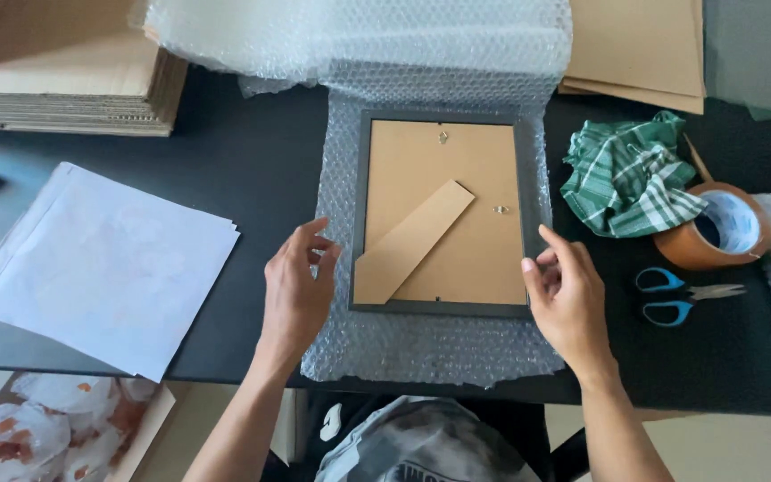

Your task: The person wraps a picture frame in bubble wrap and secures it with tape using scissors.

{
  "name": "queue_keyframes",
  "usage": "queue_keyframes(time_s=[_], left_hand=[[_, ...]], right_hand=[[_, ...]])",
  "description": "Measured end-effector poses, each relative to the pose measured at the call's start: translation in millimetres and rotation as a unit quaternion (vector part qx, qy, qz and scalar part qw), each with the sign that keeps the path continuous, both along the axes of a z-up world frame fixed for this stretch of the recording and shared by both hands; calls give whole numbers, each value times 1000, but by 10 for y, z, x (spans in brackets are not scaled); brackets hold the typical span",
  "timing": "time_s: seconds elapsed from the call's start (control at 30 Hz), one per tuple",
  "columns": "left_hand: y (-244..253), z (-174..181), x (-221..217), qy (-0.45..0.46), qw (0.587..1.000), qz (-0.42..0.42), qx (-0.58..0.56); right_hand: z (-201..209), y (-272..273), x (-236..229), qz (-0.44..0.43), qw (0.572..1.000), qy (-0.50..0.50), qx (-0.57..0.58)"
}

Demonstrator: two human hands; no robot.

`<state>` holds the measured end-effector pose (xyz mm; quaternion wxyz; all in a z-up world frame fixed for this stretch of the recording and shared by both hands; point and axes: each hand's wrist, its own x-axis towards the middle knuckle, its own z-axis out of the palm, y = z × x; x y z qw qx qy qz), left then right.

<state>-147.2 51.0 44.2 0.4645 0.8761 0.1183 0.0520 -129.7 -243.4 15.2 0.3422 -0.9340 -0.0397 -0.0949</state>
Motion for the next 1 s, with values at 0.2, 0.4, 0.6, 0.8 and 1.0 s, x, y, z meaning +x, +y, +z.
queue_keyframes(time_s=[0.2, 0.4, 0.6, 0.8, 1.0], left_hand=[[-138, -212, -454, -181, 926, -309, 119], [-205, -373, -522, -249, 851, -401, 229], [-255, -380, -578, -338, 815, -356, 308], [-273, -343, -642, -309, 826, -361, 302], [-259, -130, -750, -251, 853, -389, 242]], right_hand=[[78, 19, -440, 218, 969, -85, -75], [-37, 49, -616, 384, 903, -23, -193], [-28, 70, -671, 376, 903, -74, -196], [-24, 108, -741, 363, 900, -126, -207], [78, 37, -739, 401, 905, -88, -113]])
